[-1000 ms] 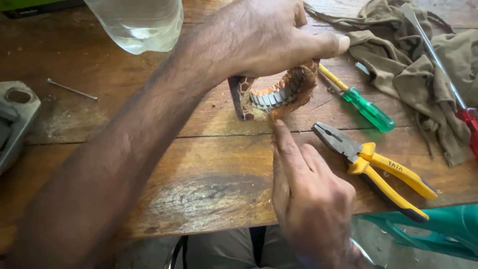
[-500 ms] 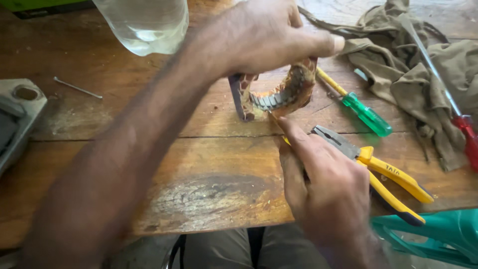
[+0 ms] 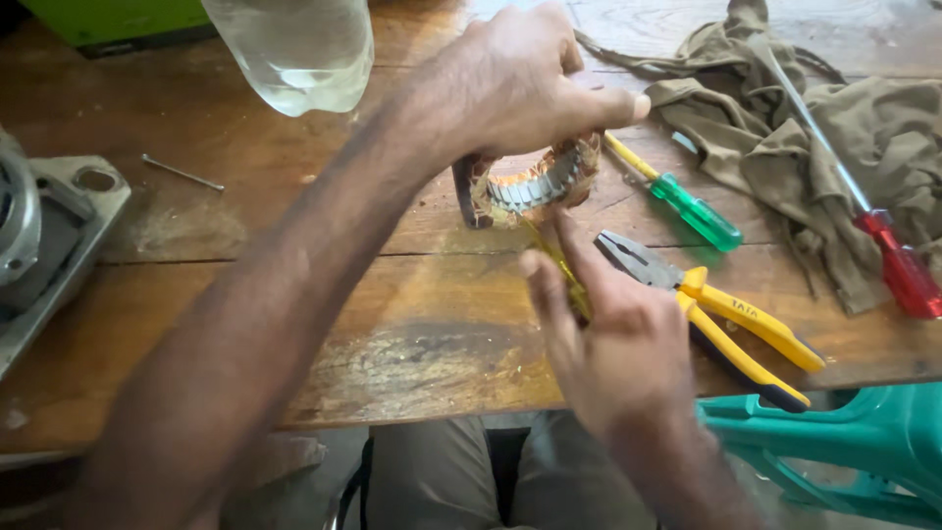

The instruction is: The person works on a copper-wound motor stator clamped to a wooden workbench, holding the stator steady with one hand while using pliers and a screwdriver to pry and adjust the windings and slots, rotating the stator to reach different sides.

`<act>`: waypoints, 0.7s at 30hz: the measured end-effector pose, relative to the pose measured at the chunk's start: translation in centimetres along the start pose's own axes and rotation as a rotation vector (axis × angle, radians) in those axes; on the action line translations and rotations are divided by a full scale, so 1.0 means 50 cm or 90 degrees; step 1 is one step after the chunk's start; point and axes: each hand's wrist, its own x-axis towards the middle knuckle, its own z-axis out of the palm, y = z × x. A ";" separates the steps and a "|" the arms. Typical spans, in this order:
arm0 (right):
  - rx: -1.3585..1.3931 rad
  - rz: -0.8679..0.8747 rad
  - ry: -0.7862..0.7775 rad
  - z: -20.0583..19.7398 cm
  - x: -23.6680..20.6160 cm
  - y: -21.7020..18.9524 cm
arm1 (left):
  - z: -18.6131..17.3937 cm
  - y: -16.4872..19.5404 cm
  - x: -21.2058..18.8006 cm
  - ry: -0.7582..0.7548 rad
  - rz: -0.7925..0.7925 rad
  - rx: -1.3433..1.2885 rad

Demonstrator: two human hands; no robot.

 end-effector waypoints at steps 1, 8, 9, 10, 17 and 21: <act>-0.013 0.000 -0.016 -0.007 0.004 0.003 | 0.004 0.000 -0.002 0.004 0.003 -0.005; -0.048 0.044 -0.047 -0.010 0.020 -0.010 | -0.001 -0.017 0.014 -0.002 0.001 -0.016; -0.056 0.048 -0.048 -0.007 0.020 -0.014 | -0.002 -0.022 0.014 -0.004 0.004 -0.036; -0.065 0.053 -0.051 -0.004 0.020 -0.017 | -0.002 -0.025 0.014 -0.007 0.006 -0.058; -0.024 -0.046 0.090 0.031 -0.013 -0.021 | 0.009 -0.034 0.016 -0.029 -0.040 -0.007; -0.044 -0.035 0.089 0.048 -0.025 -0.020 | 0.005 -0.032 0.012 -0.042 -0.045 -0.008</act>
